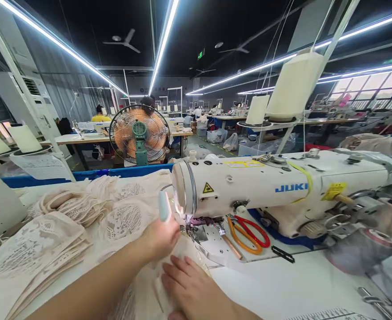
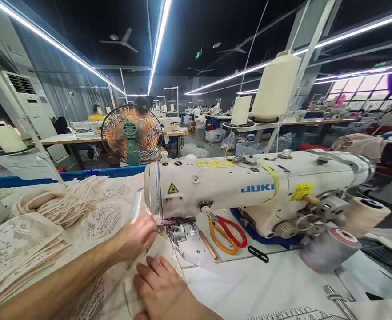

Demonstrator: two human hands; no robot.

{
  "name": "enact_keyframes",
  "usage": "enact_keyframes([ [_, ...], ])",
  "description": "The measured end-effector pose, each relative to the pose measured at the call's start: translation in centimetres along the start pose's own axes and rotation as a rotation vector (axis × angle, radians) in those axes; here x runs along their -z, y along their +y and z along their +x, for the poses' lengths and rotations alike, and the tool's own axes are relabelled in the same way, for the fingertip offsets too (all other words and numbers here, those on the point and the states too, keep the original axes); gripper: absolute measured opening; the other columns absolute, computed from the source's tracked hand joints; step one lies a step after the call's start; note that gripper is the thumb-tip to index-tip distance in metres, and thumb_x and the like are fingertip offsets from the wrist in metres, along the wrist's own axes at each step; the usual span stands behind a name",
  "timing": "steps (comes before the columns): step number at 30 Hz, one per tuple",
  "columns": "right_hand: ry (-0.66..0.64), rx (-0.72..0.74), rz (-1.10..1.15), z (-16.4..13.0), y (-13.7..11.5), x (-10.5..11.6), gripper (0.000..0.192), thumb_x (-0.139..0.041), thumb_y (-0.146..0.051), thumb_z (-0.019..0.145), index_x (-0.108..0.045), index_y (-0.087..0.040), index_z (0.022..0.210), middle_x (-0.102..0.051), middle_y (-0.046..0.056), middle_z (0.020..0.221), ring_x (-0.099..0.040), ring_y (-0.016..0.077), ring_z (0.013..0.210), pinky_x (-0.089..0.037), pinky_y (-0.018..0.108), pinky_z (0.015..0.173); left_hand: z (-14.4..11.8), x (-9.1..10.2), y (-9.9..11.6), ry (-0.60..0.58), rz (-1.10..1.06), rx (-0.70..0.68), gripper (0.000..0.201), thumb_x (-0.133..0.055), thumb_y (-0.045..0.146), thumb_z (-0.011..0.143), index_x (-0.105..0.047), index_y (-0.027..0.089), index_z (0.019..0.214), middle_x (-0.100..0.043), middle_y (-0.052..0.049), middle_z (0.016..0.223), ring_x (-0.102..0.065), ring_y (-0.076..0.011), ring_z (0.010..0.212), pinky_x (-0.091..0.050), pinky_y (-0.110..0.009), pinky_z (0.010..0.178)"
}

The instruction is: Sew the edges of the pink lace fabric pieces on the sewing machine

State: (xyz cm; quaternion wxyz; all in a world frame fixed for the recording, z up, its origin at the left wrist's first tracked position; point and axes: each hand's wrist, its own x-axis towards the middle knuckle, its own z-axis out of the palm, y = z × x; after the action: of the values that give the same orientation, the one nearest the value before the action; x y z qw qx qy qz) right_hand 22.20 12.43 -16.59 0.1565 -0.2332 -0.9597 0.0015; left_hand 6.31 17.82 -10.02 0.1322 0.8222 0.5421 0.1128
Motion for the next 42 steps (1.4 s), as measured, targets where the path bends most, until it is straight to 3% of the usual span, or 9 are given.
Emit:
enact_keyframes([
  [3, 0.062, -0.02, -0.01, -0.4, 0.1, -1.2, 0.052, -0.067, -0.052, 0.079, -0.061, -0.015, 0.115, -0.066, 0.008, 0.116, -0.057, 0.0248, 0.112, -0.039, 0.036, 0.106, -2.9, -0.9, 0.4, -0.146, 0.024, -0.284, 0.027, -0.046, 0.028, 0.091, -0.063, 0.02, 0.11, -0.058, -0.007, 0.129, -0.052, -0.0248, 0.12, -0.042, -0.035, 0.104],
  [5, 0.145, -0.025, -0.051, -1.1, 0.2, -2.0, 0.045, -0.064, -0.049, 0.081, -0.062, -0.015, 0.11, -0.069, 0.008, 0.106, -0.061, 0.0231, 0.104, -0.042, 0.034, 0.104, -3.8, -1.6, 0.3, -0.154, 0.052, -0.335, 0.039, -0.044, 0.03, 0.093, -0.054, 0.014, 0.127, -0.047, -0.011, 0.141, -0.041, -0.0277, 0.132, -0.033, -0.041, 0.112],
  [10, 0.282, 0.035, -0.201, -3.5, 1.1, -0.6, 0.039, -0.052, -0.037, 0.089, -0.058, -0.012, 0.119, -0.065, 0.008, 0.119, -0.058, 0.0213, 0.112, -0.048, 0.03, 0.097, -3.2, -2.3, -0.3, -0.098, 0.082, -0.296, 0.041, -0.047, 0.031, 0.093, -0.052, 0.014, 0.131, -0.046, -0.011, 0.142, -0.039, -0.0291, 0.133, -0.034, -0.045, 0.111],
  [15, 0.332, 0.022, -0.374, -5.2, 1.8, 1.4, 0.04, -0.045, -0.043, 0.094, -0.061, -0.013, 0.115, -0.066, 0.007, 0.119, -0.061, 0.0213, 0.109, -0.053, 0.029, 0.087, -2.4, -1.8, -0.2, -0.128, 0.107, -0.277, 0.043, -0.047, 0.032, 0.092, -0.052, 0.013, 0.131, -0.048, -0.012, 0.141, -0.041, -0.03, 0.131, -0.035, -0.045, 0.11],
  [19, 0.343, -0.012, -0.428, -5.6, 2.0, 1.0, 0.037, -0.047, -0.041, 0.093, -0.062, -0.014, 0.113, -0.066, 0.007, 0.118, -0.062, 0.0236, 0.109, -0.053, 0.034, 0.087, -2.1, -1.9, -0.3, -0.14, 0.13, -0.27, 0.045, -0.048, 0.031, 0.092, -0.051, 0.01, 0.131, -0.048, -0.014, 0.141, -0.041, -0.0308, 0.131, -0.035, -0.045, 0.111],
  [26, 0.38, -0.076, -0.367, -5.7, 2.3, 0.5, 0.036, -0.048, -0.041, 0.093, -0.062, -0.015, 0.112, -0.067, 0.007, 0.117, -0.062, 0.0208, 0.109, -0.051, 0.03, 0.091, -1.8, -2.0, -0.7, -0.113, 0.115, -0.28, 0.044, -0.047, 0.033, 0.092, -0.051, 0.014, 0.131, -0.048, -0.013, 0.14, -0.041, -0.0313, 0.131, -0.036, -0.047, 0.11],
  [33, 0.39, -0.039, -0.434, -5.6, 2.4, 0.7, 0.034, -0.043, -0.04, 0.095, -0.064, -0.015, 0.106, -0.069, 0.005, 0.112, -0.066, 0.0201, 0.1, -0.055, 0.031, 0.083, -1.5, -2.0, -1.0, -0.146, 0.128, -0.293, 0.047, -0.047, 0.033, 0.092, -0.051, 0.01, 0.132, -0.047, -0.014, 0.141, -0.04, -0.0319, 0.131, -0.034, -0.046, 0.111],
  [42, 0.41, -0.05, -0.423, -5.4, 2.7, 0.4, 0.035, -0.041, -0.041, 0.097, -0.064, -0.016, 0.103, -0.07, 0.004, 0.11, -0.066, 0.0174, 0.1, -0.052, 0.026, 0.084, -0.8, -1.6, -1.3, -0.182, 0.15, -0.302, 0.048, -0.044, 0.034, 0.092, -0.049, 0.012, 0.133, -0.046, -0.013, 0.142, -0.041, -0.0307, 0.13, -0.036, -0.046, 0.109],
])
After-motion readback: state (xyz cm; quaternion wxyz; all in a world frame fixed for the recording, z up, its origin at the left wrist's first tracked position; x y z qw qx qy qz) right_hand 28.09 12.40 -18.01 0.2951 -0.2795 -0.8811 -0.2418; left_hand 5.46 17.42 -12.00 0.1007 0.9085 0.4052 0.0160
